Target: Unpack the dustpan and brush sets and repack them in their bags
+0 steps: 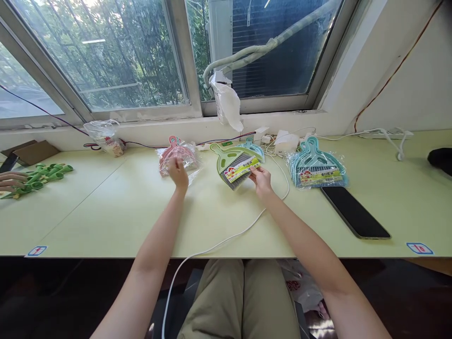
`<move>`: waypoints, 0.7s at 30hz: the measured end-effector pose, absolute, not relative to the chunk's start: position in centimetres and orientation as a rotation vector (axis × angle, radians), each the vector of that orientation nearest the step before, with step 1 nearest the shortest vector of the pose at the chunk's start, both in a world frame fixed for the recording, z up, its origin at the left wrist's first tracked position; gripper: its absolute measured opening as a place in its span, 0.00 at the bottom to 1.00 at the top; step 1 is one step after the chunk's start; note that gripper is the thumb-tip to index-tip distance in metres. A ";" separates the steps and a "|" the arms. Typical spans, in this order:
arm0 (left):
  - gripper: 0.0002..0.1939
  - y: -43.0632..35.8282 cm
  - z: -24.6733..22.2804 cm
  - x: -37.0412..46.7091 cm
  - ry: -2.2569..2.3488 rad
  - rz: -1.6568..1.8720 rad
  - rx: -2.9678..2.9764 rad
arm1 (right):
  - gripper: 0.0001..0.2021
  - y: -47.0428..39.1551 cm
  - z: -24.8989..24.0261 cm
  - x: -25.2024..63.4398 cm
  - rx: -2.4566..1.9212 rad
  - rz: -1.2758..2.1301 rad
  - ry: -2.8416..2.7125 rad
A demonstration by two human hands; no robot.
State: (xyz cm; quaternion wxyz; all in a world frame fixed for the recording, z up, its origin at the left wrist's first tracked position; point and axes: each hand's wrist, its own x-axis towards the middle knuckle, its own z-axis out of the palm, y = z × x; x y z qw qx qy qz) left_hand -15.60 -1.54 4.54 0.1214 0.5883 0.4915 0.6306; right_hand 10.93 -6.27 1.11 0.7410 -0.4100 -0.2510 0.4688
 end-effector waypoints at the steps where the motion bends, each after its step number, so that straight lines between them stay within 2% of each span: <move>1: 0.21 -1.7 4.0 -14.4 1.418 1.823 1.739 | 0.09 -6.3 1.1 10.8 -0.892 1.029 -0.565; 3: 0.27 -2.3 2.9 -12.1 1.306 1.716 1.879 | 0.09 -6.3 1.0 10.7 -0.883 1.032 -0.604; 6: 0.27 -3.3 2.1 -10.0 1.300 1.562 2.002 | 0.11 -6.3 1.1 10.8 -0.874 1.031 -0.648; 12: 0.16 -2.3 1.3 -10.1 1.196 1.207 1.975 | 0.12 -6.2 1.3 11.1 -0.867 1.036 -0.694; 21: 0.11 -0.9 0.5 -9.7 1.162 1.415 1.605 | 0.09 -5.9 1.1 10.9 -1.014 1.126 -0.797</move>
